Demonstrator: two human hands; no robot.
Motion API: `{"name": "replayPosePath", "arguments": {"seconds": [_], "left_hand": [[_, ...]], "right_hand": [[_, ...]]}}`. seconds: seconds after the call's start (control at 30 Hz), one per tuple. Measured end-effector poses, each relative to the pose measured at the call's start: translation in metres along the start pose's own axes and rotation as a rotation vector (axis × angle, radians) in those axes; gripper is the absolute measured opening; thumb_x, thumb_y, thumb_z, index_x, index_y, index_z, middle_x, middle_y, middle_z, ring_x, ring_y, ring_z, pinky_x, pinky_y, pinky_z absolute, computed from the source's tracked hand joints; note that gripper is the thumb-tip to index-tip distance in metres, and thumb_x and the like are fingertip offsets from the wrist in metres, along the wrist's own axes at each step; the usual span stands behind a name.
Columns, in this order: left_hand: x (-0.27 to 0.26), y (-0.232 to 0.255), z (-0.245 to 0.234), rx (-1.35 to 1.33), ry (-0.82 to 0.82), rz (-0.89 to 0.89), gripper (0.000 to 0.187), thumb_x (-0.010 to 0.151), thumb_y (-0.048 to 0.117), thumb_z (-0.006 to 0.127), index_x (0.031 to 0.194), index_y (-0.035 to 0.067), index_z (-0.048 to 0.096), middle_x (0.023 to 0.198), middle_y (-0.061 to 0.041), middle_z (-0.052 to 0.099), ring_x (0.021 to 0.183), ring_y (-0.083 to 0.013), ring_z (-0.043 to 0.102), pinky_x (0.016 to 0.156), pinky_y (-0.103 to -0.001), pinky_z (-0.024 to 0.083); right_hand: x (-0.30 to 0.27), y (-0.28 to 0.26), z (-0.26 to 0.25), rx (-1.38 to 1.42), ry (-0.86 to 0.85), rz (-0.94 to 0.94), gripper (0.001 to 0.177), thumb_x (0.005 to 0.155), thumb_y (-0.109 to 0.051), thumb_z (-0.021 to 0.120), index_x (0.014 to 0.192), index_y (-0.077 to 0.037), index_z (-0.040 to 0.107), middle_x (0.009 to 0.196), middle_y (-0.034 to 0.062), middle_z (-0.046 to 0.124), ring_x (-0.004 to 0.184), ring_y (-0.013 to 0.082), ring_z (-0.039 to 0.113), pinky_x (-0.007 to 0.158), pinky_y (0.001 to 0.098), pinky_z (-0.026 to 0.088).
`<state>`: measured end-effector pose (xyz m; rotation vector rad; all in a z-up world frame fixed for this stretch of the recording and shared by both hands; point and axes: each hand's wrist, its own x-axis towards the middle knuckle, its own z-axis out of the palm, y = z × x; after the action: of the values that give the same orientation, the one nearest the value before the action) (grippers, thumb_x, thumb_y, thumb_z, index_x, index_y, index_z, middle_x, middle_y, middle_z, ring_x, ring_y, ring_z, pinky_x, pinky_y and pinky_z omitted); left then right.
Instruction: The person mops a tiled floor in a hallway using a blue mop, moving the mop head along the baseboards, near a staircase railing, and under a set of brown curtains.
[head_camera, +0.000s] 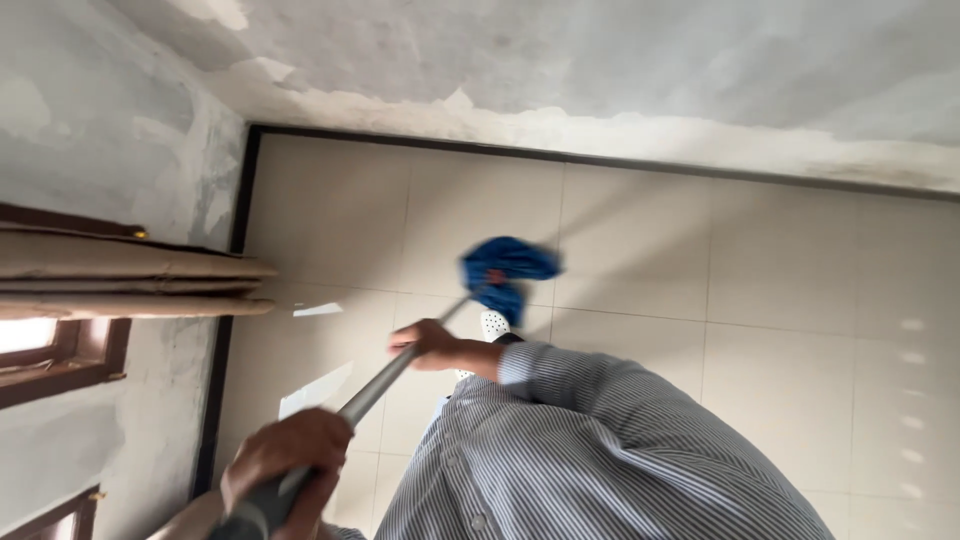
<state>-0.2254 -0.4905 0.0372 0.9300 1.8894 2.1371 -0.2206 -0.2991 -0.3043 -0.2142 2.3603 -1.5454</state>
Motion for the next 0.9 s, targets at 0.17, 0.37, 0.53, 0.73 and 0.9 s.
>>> {"name": "replayPosePath", "arguments": {"seconds": [0.17,0.37,0.53,0.73,0.9], "left_hand": [[0.019,0.023,0.026,0.487,-0.156,0.021,0.019,0.067,0.004,0.074,0.084,0.012,0.07,0.078,-0.003,0.073,0.079,-0.0244,0.076,0.078,-0.04,0.062],[0.059,0.004,0.058,0.55,-0.193,0.088,0.017,0.068,0.012,0.076,0.084,0.012,0.069,0.074,-0.006,0.071,0.078,-0.027,0.074,0.081,-0.039,0.058],[0.082,0.002,0.051,0.065,-0.022,0.161,0.019,0.071,0.019,0.076,0.085,0.009,0.068,0.069,-0.003,0.066,0.065,-0.0203,0.07,0.073,-0.039,0.063],[0.101,-0.098,0.072,-0.333,-0.304,0.12,0.023,0.075,0.007,0.077,0.094,0.002,0.065,0.08,-0.009,0.069,0.072,-0.0247,0.071,0.07,-0.042,0.062],[0.087,-0.176,0.111,-0.435,-0.4,-0.056,0.012,0.082,0.001,0.07,0.093,-0.001,0.065,0.085,-0.013,0.068,0.082,-0.0285,0.067,0.089,-0.047,0.059]], "right_hand": [[0.076,-0.036,0.007,0.066,-0.093,-0.259,0.013,0.084,-0.012,0.072,0.097,-0.007,0.073,0.093,0.0094,0.076,0.086,0.0237,0.073,0.078,0.0362,0.056],[0.075,-0.035,-0.035,0.147,-0.043,-0.148,0.017,0.093,-0.023,0.071,0.102,-0.009,0.075,0.095,0.0089,0.077,0.09,0.0228,0.075,0.083,0.0374,0.058],[0.014,-0.039,-0.081,-0.02,0.03,0.006,0.01,0.093,-0.017,0.073,0.098,-0.008,0.074,0.094,0.0102,0.077,0.089,0.0251,0.075,0.082,0.0394,0.057],[-0.077,0.046,-0.136,-0.117,0.197,0.189,0.019,0.082,-0.005,0.074,0.101,-0.011,0.073,0.091,0.0064,0.076,0.082,0.022,0.075,0.075,0.0362,0.058],[-0.125,0.143,-0.158,-0.209,0.325,0.362,0.014,0.08,-0.009,0.078,0.093,-0.011,0.074,0.086,0.006,0.076,0.074,0.0234,0.073,0.07,0.0368,0.057]]}}
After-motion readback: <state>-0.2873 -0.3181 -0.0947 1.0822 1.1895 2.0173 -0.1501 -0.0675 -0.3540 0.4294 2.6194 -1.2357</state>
